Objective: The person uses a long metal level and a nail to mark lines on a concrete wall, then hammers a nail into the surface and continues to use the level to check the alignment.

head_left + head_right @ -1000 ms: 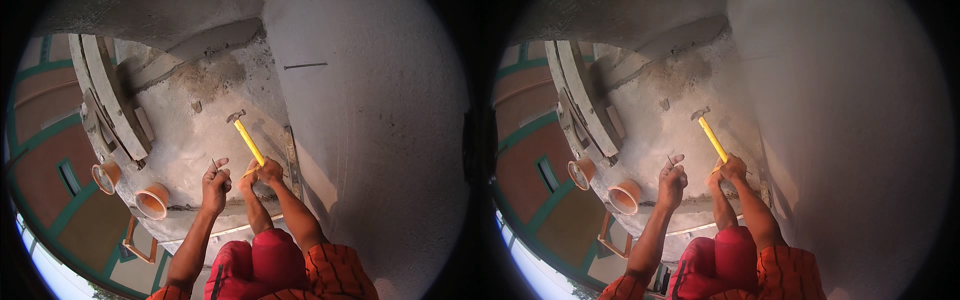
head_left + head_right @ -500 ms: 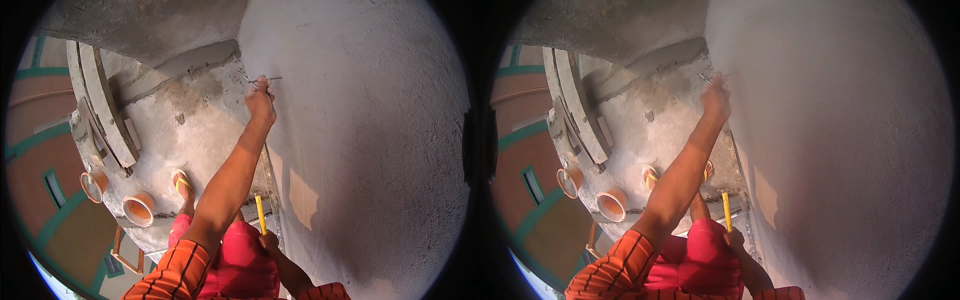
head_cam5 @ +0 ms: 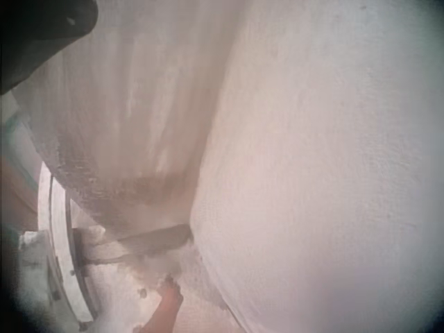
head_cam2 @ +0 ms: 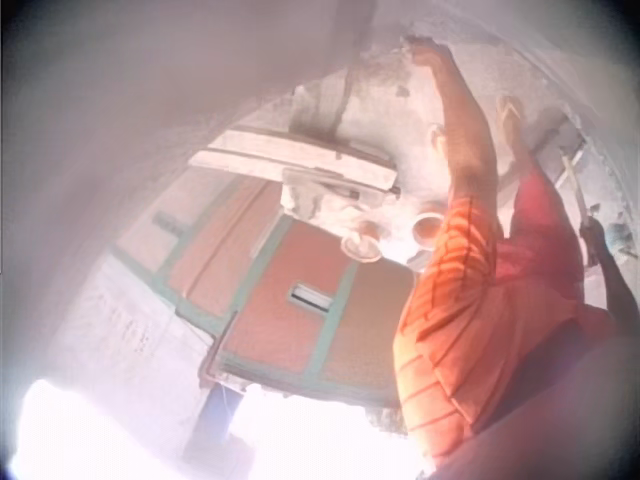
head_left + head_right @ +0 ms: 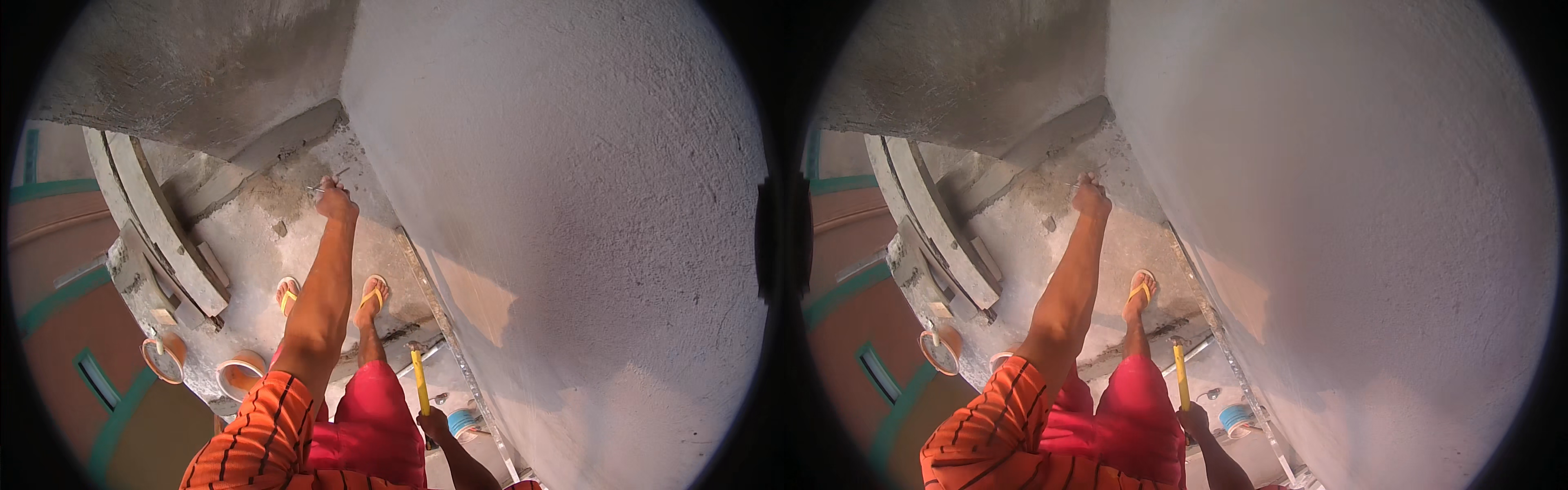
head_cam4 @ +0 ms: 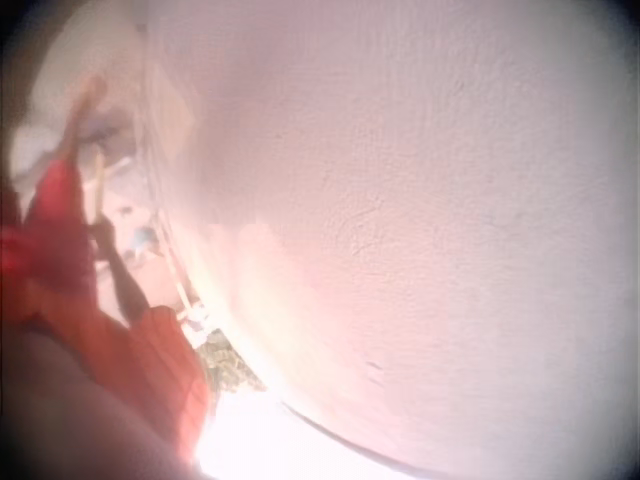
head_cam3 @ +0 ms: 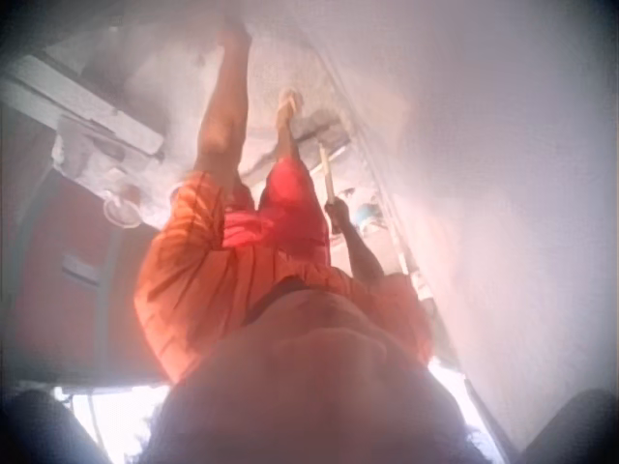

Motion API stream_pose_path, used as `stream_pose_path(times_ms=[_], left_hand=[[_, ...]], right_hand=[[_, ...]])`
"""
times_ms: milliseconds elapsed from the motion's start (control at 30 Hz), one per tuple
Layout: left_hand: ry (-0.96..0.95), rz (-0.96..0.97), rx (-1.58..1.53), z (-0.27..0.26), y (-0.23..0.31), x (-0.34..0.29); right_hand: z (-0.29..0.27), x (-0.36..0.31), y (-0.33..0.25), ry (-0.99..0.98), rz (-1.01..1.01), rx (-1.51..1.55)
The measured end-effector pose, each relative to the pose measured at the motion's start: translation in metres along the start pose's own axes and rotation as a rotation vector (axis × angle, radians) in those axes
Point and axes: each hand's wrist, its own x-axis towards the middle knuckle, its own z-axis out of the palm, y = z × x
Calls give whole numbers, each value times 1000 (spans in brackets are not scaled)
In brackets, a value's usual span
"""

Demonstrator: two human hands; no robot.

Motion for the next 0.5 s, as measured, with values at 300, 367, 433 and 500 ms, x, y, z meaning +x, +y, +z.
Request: stream_pose_path(times_ms=[300,367,433,500], left_hand=[[-314,-71,731,-177,223,-139],[-306,-62,812,-193,264,-173],[-326,-46,891,-200,293,-187],[-379,-39,932,-186,311,-205]], right_hand=[[-3,-161,-7,171,-211,258],[-5,-204,-17,289,-316,369],[-21,-245,-34,324,-344,512],[-29,-248,-42,454,-446,514]])
